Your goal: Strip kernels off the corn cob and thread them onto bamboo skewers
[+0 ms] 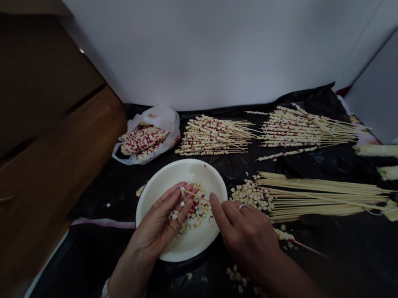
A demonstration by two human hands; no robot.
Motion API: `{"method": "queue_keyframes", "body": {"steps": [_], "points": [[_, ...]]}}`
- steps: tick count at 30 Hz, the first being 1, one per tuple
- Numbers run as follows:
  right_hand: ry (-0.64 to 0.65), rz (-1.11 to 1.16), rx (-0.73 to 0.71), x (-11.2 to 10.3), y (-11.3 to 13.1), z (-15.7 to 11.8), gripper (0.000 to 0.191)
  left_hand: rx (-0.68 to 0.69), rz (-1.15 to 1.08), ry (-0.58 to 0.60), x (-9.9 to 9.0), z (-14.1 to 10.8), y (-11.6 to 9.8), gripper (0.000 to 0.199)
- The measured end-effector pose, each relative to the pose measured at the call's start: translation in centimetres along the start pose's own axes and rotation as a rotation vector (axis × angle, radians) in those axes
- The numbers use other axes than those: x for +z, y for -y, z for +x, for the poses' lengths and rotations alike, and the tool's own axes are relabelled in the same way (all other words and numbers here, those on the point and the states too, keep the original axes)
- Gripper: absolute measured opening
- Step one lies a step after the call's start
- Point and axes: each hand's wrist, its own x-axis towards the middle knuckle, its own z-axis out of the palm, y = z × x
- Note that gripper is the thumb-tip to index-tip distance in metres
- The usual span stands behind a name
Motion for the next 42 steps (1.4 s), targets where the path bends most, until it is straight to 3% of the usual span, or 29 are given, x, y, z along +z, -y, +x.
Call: {"method": "queue_keyframes", "body": {"steps": [10,31,35,38,42], "points": [[-0.01,-0.015,-0.001,-0.09,0.09,0.08,0.039,0.01,-0.032,-0.025,-0.09,0.14,0.16,0.015],[-0.049,0.004,-0.008,-0.09,0.74,0.09,0.049,-0.104,0.118,0.219,0.12,-0.45,0.86,0.011],[-0.048,-0.003,0.01,-0.05,0.29,0.13,0.044,-0.187,-0.054,0.17,0.22,-0.22,0.36,0.031],[-0.053,-0.026,0.019,0.09,-0.07,0.04,0.039,-0.211,-0.139,0.165,-0.08,0.08,-0.05,0.03],[-0.042,-0.025,0.013,0.19,-0.04,-0.01,0.037,-0.153,-0.092,0.133,-0.41,0.14,0.0,0.027]]}}
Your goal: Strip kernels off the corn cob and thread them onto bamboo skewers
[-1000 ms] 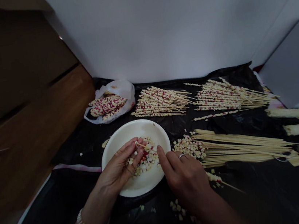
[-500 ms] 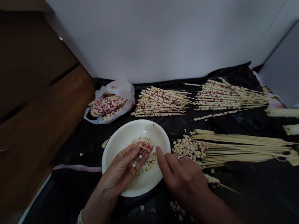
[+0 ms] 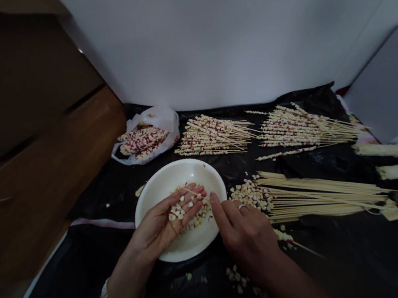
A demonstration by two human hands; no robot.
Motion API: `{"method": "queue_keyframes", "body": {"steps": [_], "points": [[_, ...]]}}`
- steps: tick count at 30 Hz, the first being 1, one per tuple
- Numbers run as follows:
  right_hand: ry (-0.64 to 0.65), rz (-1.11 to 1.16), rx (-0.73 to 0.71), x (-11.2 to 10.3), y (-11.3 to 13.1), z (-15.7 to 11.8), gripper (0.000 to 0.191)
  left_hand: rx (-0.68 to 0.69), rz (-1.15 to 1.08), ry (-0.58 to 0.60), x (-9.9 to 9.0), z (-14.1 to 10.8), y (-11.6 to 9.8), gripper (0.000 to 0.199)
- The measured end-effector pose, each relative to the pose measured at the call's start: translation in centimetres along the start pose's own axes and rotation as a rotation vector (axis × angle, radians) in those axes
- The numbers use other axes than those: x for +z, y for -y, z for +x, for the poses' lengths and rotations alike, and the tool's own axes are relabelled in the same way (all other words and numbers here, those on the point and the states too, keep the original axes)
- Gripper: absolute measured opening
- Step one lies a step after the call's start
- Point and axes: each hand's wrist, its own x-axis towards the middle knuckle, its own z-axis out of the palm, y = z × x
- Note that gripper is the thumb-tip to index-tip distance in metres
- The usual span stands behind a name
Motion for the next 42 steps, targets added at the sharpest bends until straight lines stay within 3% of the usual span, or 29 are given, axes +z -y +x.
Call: {"method": "queue_keyframes", "body": {"steps": [6,14,21,31,42], "points": [[-0.002,0.013,-0.004,-0.03,0.16,-0.01,0.038,0.054,0.057,0.0,0.04,-0.11,0.32,0.029],[0.019,0.0,-0.073,-0.09,0.1,0.1,0.04,0.125,0.077,-0.131,0.18,0.13,0.21,0.027],[0.068,-0.044,-0.113,-0.39,0.07,0.13,0.041,0.145,0.085,-0.119,0.15,-0.12,0.28,0.026],[0.065,-0.093,-0.107,-0.39,0.0,0.16,0.038,0.12,0.062,-0.058,0.21,-0.29,-0.08,0.041],[0.045,-0.072,-0.083,-0.6,0.23,0.44,0.039,0.151,0.088,-0.101,0.3,-0.17,0.07,0.026]]}}
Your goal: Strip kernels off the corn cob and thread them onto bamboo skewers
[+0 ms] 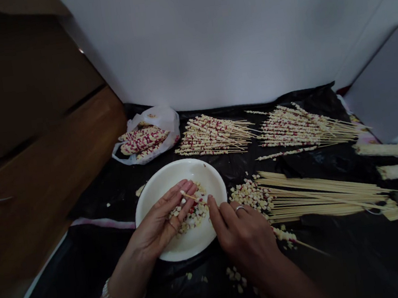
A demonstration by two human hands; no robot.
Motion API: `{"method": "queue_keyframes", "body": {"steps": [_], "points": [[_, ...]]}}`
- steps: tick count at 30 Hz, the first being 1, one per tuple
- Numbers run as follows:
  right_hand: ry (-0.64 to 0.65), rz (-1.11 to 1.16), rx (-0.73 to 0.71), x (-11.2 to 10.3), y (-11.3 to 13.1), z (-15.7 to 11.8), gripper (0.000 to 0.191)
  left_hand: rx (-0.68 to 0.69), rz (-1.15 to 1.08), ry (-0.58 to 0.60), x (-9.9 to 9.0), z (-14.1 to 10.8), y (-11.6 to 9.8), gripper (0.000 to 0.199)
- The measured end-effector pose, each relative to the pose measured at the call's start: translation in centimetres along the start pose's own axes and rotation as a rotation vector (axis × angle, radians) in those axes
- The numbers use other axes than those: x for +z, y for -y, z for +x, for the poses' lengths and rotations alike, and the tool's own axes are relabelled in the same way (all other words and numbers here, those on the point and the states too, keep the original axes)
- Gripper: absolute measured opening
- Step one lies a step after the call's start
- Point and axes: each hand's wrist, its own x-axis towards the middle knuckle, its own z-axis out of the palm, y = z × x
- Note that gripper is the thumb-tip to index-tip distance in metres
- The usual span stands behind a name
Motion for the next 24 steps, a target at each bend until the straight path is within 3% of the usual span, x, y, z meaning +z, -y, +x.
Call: {"method": "queue_keyframes", "body": {"steps": [17,24], "points": [[-0.021,0.018,0.028,-0.53,0.28,0.28,0.036,0.036,-0.044,-0.127,-0.07,0.24,0.25,0.027],[-0.022,0.02,0.041,-0.36,0.53,0.05,0.036,0.045,-0.037,-0.109,0.22,0.25,0.69,0.024]]}}
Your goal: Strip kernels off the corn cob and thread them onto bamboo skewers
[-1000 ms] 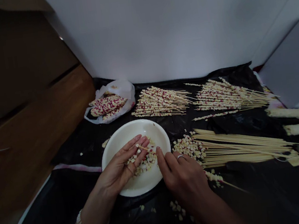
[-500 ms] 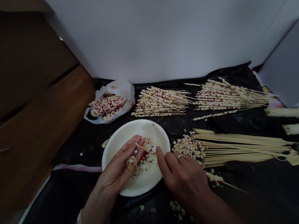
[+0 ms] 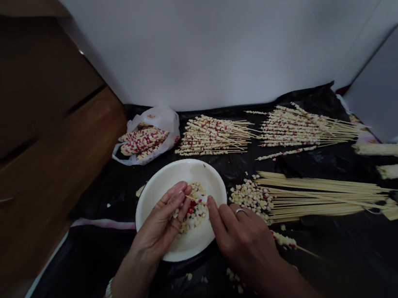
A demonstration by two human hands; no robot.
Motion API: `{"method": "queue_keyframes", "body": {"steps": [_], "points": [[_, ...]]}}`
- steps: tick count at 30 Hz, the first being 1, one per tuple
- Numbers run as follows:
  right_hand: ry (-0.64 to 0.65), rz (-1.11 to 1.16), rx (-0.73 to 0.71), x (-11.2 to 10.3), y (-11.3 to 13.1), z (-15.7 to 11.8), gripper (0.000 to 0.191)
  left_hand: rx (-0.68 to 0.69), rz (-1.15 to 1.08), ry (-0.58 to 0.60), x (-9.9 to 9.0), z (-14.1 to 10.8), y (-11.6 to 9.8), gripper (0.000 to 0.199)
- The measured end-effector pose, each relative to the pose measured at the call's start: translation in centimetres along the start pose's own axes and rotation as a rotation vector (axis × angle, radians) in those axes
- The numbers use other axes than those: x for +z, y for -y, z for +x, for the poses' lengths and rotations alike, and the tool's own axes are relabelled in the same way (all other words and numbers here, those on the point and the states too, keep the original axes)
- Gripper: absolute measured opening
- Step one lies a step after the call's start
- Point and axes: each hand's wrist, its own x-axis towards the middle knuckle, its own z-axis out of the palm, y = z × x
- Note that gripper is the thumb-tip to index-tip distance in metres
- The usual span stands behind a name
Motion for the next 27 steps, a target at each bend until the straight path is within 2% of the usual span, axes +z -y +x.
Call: {"method": "queue_keyframes", "body": {"steps": [4,7,16,20,27], "points": [[-0.021,0.02,0.022,0.12,-0.09,-0.09,0.037,-0.043,-0.057,-0.02,0.37,-0.19,-0.16,0.019],[-0.032,0.017,0.026,0.17,-0.12,-0.08,0.037,-0.094,-0.075,0.003,0.39,-0.19,-0.19,0.022],[-0.034,0.025,0.033,0.37,-0.23,-0.31,0.042,-0.154,-0.109,0.033,0.16,-0.07,-0.19,0.012],[-0.031,0.011,0.03,0.4,-0.35,-0.42,0.046,-0.135,-0.1,0.022,0.2,-0.19,-0.31,0.011],[-0.053,0.051,0.022,0.28,-0.35,-0.24,0.037,-0.014,0.014,0.06,0.03,-0.23,-0.02,0.016]]}}
